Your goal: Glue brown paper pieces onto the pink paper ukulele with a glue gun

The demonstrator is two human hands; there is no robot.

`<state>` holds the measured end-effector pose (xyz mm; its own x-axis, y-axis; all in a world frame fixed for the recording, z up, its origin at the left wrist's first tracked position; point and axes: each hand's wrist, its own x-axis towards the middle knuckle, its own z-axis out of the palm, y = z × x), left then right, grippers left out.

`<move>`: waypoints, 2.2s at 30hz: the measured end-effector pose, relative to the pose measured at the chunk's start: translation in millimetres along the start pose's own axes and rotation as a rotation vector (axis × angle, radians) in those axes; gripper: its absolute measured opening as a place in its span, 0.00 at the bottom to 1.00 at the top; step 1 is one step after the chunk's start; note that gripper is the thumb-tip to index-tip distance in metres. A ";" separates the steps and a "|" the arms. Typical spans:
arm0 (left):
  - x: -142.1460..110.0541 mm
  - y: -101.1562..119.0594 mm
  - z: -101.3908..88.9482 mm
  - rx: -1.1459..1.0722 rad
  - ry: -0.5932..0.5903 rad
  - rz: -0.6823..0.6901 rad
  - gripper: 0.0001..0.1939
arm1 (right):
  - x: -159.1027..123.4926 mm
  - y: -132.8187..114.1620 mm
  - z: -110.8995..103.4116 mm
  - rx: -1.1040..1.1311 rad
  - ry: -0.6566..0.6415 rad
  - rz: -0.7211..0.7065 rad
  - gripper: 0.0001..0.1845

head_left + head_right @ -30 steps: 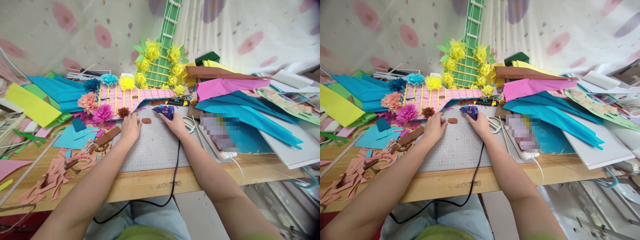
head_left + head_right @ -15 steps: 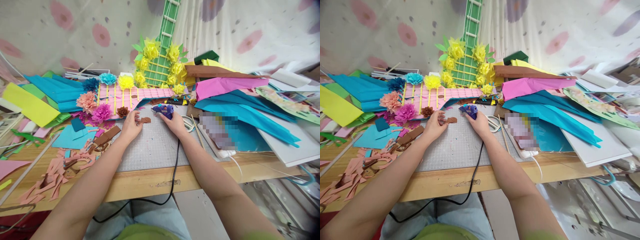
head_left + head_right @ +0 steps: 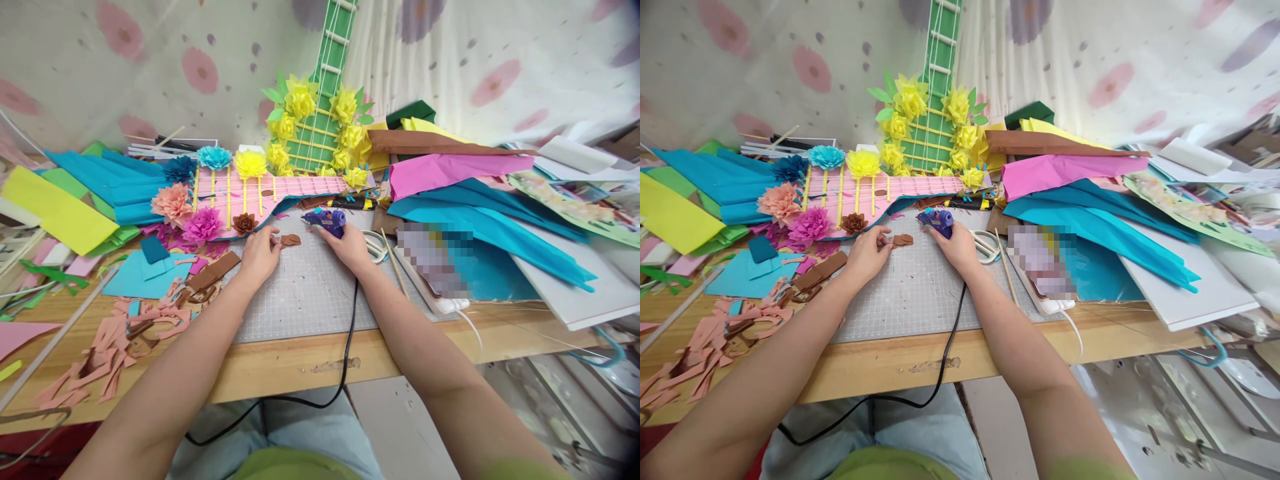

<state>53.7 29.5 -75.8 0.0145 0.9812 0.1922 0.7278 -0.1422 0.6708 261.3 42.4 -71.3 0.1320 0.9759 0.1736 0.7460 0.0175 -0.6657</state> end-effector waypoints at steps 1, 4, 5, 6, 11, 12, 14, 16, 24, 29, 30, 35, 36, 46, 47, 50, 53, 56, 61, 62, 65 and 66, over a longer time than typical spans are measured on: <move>-0.2 1.0 -0.9 -0.024 0.010 0.007 0.13 | 0.2 0.2 0.3 0.018 0.013 0.008 0.22; -0.6 2.7 -2.7 -0.142 0.067 0.027 0.11 | 0.4 1.0 0.8 0.141 0.077 0.050 0.24; -0.5 2.7 -2.7 -0.193 0.086 0.029 0.11 | 0.3 1.1 0.6 0.213 0.086 0.064 0.24; -0.4 2.5 -2.4 -0.245 0.103 0.027 0.11 | 0.1 1.2 0.1 0.294 0.075 0.073 0.24; 0.3 0.0 -0.4 -0.323 0.138 -0.038 0.12 | -1.7 1.0 -5.0 0.519 -0.162 0.072 0.24; 0.2 -0.6 -0.5 -0.287 0.127 -0.028 0.13 | -1.8 1.2 -5.7 0.505 -0.188 0.075 0.24; -0.3 -1.6 -0.8 -0.184 0.085 0.018 0.16 | -1.6 2.2 -6.1 0.458 -0.201 0.081 0.24; -0.7 -2.4 -0.8 -0.075 0.043 0.050 0.17 | -1.1 3.5 -5.5 0.416 -0.195 0.076 0.25; 1.0 -4.1 1.2 -0.100 0.020 -0.032 0.13 | -1.2 6.0 -5.9 0.385 -0.186 0.039 0.24; 3.0 -6.7 0.5 -0.269 0.078 -0.012 0.11 | -2.2 3.6 -12.0 0.430 -0.237 -0.012 0.21; 3.7 -7.0 1.0 -0.305 0.090 -0.011 0.09 | -2.4 3.3 -12.8 0.433 -0.249 -0.024 0.21; 7.4 -5.2 4.9 -0.511 0.089 -0.123 0.02 | -3.4 1.9 -13.9 0.420 -0.302 -0.040 0.22; 7.7 -4.1 5.2 -0.557 0.086 -0.159 0.02 | -3.8 1.1 -13.8 0.410 -0.306 -0.047 0.22; 5.7 5.7 1.5 -0.702 0.064 -0.284 0.08 | -7.3 -3.4 -9.3 0.309 -0.273 -0.154 0.21; 5.8 5.0 2.1 -0.704 0.069 -0.288 0.09 | -7.2 -3.3 -9.1 0.303 -0.271 -0.160 0.21; 5.9 1.7 4.6 -0.705 0.072 -0.268 0.11 | -7.0 -3.5 -9.7 0.286 -0.278 -0.163 0.21; 6.0 -1.5 6.6 -0.708 0.071 -0.249 0.12 | -7.2 -4.6 -11.4 0.265 -0.290 -0.158 0.22; 6.1 -3.2 7.6 -0.711 0.071 -0.253 0.12 | -7.4 -4.9 -12.3 0.248 -0.303 -0.167 0.23; 5.9 -4.0 8.3 -0.711 0.071 -0.236 0.13 | -5.8 -1.0 -8.8 0.262 -0.314 -0.187 0.23; 5.9 -4.0 8.4 -0.711 0.070 -0.237 0.13 | -5.3 -0.1 -7.9 0.269 -0.312 -0.189 0.23; 5.9 -3.7 8.6 -0.714 0.069 -0.235 0.12 | -4.6 1.5 -6.4 0.282 -0.308 -0.196 0.22; 5.8 -3.4 8.5 -0.715 0.067 -0.233 0.12 | -4.6 1.6 -6.3 0.285 -0.305 -0.200 0.21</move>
<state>57.1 36.8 -83.1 -0.1435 0.9895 0.0163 0.0847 -0.0042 0.9964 266.1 36.6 -68.6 -0.2261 0.9660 0.1253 0.5228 0.2289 -0.8211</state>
